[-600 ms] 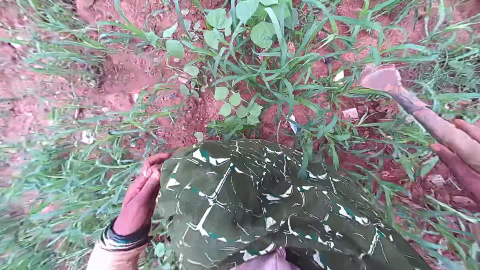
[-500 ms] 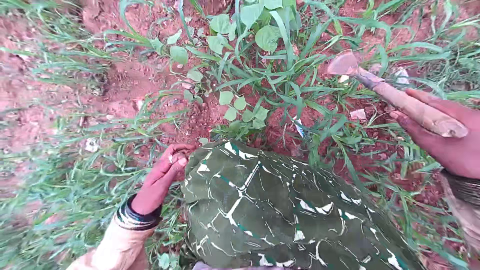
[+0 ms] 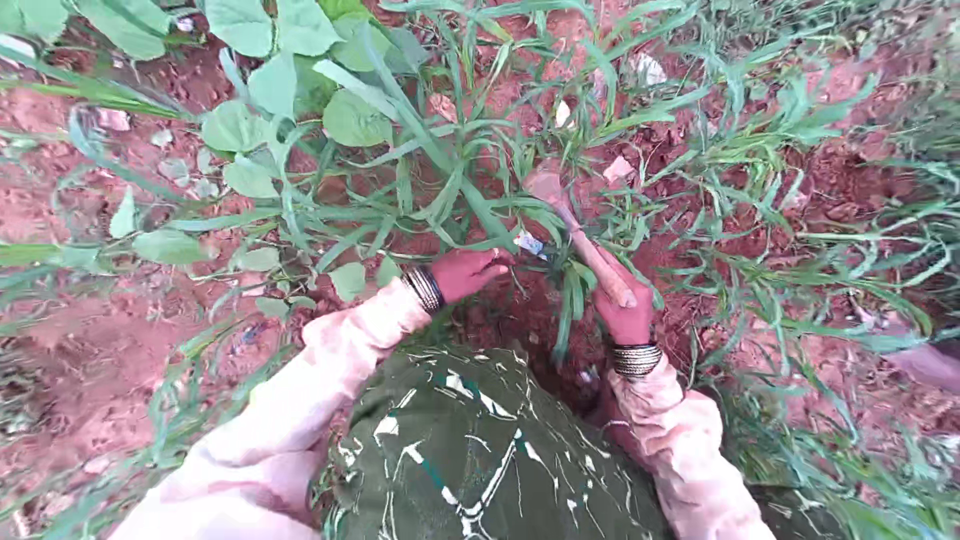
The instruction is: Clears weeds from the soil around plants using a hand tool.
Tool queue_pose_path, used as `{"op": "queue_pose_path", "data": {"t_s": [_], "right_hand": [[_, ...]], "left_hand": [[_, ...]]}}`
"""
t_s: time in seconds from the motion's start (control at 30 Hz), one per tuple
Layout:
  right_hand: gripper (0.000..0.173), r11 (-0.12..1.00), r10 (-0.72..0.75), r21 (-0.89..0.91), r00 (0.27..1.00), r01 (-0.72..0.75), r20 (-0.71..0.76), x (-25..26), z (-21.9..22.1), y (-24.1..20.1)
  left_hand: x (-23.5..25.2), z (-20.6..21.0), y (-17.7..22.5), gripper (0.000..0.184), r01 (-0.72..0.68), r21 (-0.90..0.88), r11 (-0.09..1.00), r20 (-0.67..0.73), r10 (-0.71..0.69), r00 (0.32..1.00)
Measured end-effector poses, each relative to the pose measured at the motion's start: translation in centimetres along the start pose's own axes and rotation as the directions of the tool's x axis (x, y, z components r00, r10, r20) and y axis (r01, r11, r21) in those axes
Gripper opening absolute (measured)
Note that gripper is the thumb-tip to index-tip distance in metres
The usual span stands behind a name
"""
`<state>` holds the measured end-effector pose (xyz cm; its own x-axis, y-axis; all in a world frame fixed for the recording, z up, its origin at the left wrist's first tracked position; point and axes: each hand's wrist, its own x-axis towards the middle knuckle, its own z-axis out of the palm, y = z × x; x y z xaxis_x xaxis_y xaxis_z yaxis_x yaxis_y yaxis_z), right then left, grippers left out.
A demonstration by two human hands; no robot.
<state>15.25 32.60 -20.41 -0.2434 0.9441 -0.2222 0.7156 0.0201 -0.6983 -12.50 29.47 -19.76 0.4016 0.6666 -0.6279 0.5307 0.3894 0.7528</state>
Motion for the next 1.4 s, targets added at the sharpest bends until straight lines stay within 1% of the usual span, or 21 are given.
{"op": "queue_pose_path", "data": {"t_s": [0.07,0.13,0.2,0.23,0.3,0.37,0.43,0.47,0.5,0.53,0.57,0.63,0.7,0.73,0.77,0.83,0.93,1.03,1.17,1.3,1.4], "right_hand": [[0.045,0.993,0.057,-0.109,0.996,-0.049,0.071,-1.5,-1.3,1.3],[0.050,0.975,0.035,-0.222,0.990,-0.003,0.139,-2.3,-2.7,1.7],[0.051,0.951,0.004,-0.305,0.983,0.052,0.182,-2.7,-4.1,1.3],[0.052,0.941,-0.001,-0.332,0.980,0.067,0.197,-2.8,-4.6,1.0],[0.052,0.936,0.021,-0.348,0.976,0.056,0.216,-2.8,-5.1,0.6],[0.049,0.939,0.028,-0.343,0.984,0.035,0.176,-2.4,-4.2,0.4],[0.047,0.944,0.059,-0.329,0.987,-0.006,0.151,-1.8,-3.0,0.3],[0.047,0.943,0.069,-0.332,0.987,-0.016,0.148,-1.5,-2.9,0.2],[0.047,0.940,0.081,-0.340,0.985,-0.024,0.154,-1.2,-3.2,-0.1],[0.048,0.935,0.094,-0.355,0.982,-0.031,0.164,-1.1,-3.9,-0.6],[0.048,0.927,0.107,-0.374,0.979,-0.035,0.171,-1.0,-4.6,-1.2],[0.048,0.923,0.133,-0.381,0.977,-0.060,0.167,-0.6,-4.8,-1.7],[0.046,0.934,0.157,-0.345,0.974,-0.094,0.161,0.5,-2.6,-1.3],[0.046,0.938,0.195,-0.323,0.962,-0.125,0.193,1.4,-1.4,-1.4],[0.048,0.936,0.252,-0.309,0.935,-0.170,0.249,2.4,-0.6,-1.6],[0.051,0.926,0.317,-0.311,0.891,-0.216,0.324,3.5,-0.7,-2.4],[0.050,0.935,0.263,-0.308,0.929,-0.178,0.259,1.7,-3.4,-1.4],[0.049,0.937,0.249,-0.296,0.948,-0.184,0.200,1.5,-3.3,-0.7],[0.051,0.917,0.292,-0.357,0.908,-0.177,0.301,4.7,0.6,-2.2],[0.049,0.946,0.205,-0.296,0.952,-0.133,0.227,2.2,-2.7,-0.4],[0.049,0.953,0.232,-0.251,0.945,-0.172,0.232,2.0,-0.8,0.1]], "left_hand": [[3.6,0.5,0.1,0.042,0.071,0.042,0.997,-0.054,-0.068,0.996],[6.3,0.6,-0.5,0.039,0.100,0.094,0.991,-0.281,-0.070,0.957],[8.2,-0.1,-2.4,0.035,0.044,0.094,0.995,-0.524,0.012,0.852],[8.6,-0.8,-3.1,0.034,0.029,0.039,0.999,-0.602,0.000,0.799],[8.7,-2.3,-3.6,0.033,0.016,-0.186,0.982,-0.701,-0.144,0.699],[8.6,-3.2,-4.0,0.032,-0.099,-0.371,0.923,-0.802,-0.266,0.534],[8.9,-4.1,-4.8,0.024,-0.316,-0.306,0.898,-0.905,-0.171,0.390],[9.1,-4.7,-4.6,0.027,-0.338,-0.247,0.908,-0.918,-0.108,0.381],[9.2,-5.6,-3.2,0.031,-0.250,-0.255,0.934,-0.890,-0.125,0.438],[8.9,-6.8,-0.8,0.035,-0.044,-0.322,0.946,-0.781,-0.239,0.578],[9.0,-8.5,1.8,0.039,0.206,-0.362,0.909,-0.562,-0.389,0.730],[11.5,-8.4,-0.2,0.041,0.190,-0.100,0.977,-0.528,-0.214,0.822],[13.3,-9.3,0.6,0.054,0.326,0.094,0.941,-0.309,-0.283,0.908],[14.1,-9.3,1.5,0.062,0.400,0.167,0.901,-0.225,-0.361,0.905],[14.9,-8.7,1.4,0.066,0.428,0.231,0.874,-0.241,-0.374,0.895],[14.7,-8.3,3.4,0.060,0.497,0.357,0.791,-0.208,-0.451,0.868],[14.7,-7.7,4.0,0.056,0.557,0.421,0.716,-0.217,-0.516,0.828],[16.1,-7.5,2.0,0.051,0.509,0.447,0.736,-0.214,-0.465,0.859],[17.2,-7.0,0.6,0.043,0.502,0.386,0.774,-0.289,-0.415,0.863],[16.9,-7.0,0.0,0.044,0.530,0.368,0.764,-0.334,-0.424,0.842],[16.9,-6.5,-0.6,0.045,0.528,0.343,0.777,-0.353,-0.415,0.839]]}}
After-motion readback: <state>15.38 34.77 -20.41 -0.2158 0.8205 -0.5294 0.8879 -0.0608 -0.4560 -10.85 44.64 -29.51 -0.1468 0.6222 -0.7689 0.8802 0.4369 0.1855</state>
